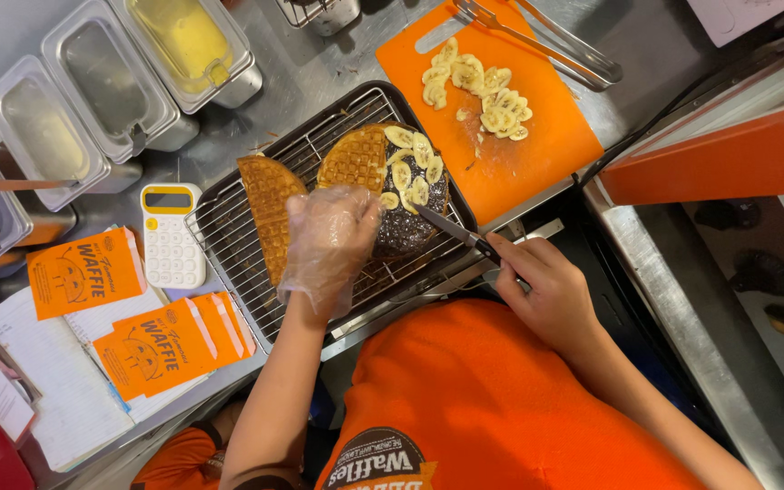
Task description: The person spreads chocolate sauce on two waffles and then places sliced bananas on top of the sauce. The waffles are on a wire rack, and the bananas are taken from a cutting board.
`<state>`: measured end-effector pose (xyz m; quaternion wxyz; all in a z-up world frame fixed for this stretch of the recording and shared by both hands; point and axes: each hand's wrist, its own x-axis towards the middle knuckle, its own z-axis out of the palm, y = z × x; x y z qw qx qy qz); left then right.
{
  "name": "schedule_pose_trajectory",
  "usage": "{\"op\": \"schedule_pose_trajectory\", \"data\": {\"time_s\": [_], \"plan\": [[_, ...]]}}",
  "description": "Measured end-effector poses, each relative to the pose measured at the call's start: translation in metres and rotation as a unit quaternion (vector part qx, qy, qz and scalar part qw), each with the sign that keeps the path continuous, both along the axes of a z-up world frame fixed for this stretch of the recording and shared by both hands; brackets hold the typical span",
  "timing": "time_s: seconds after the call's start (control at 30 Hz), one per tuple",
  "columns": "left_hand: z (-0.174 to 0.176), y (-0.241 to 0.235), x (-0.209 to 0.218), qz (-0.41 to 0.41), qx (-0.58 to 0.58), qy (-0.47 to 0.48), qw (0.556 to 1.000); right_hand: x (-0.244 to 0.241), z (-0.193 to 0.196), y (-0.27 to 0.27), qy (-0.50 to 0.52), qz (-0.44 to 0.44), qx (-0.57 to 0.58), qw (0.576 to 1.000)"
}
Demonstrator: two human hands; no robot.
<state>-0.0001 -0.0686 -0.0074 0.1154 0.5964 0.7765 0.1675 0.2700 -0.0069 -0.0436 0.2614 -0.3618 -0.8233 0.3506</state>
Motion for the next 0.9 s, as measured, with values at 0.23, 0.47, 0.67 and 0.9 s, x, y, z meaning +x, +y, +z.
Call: {"op": "schedule_pose_trajectory", "data": {"time_s": [0.23, 0.47, 0.67, 0.9], "plan": [[0.008, -0.004, -0.001, 0.067, 0.025, -0.054, 0.996, -0.006, 0.003, 0.002, 0.024, 0.013, 0.024, 0.999], [0.009, 0.006, -0.001, 0.06, 0.049, -0.073, 0.994, -0.012, -0.002, -0.002, 0.022, 0.007, 0.003, 1.0], [-0.004, 0.059, -0.01, 0.009, 0.092, -0.057, 0.994, 0.008, -0.01, 0.014, 0.02, -0.151, -0.09, 0.984], [-0.03, 0.18, -0.004, -0.011, -0.294, 0.154, 0.943, 0.017, -0.019, 0.014, 0.065, -0.196, -0.136, 0.969]]}}
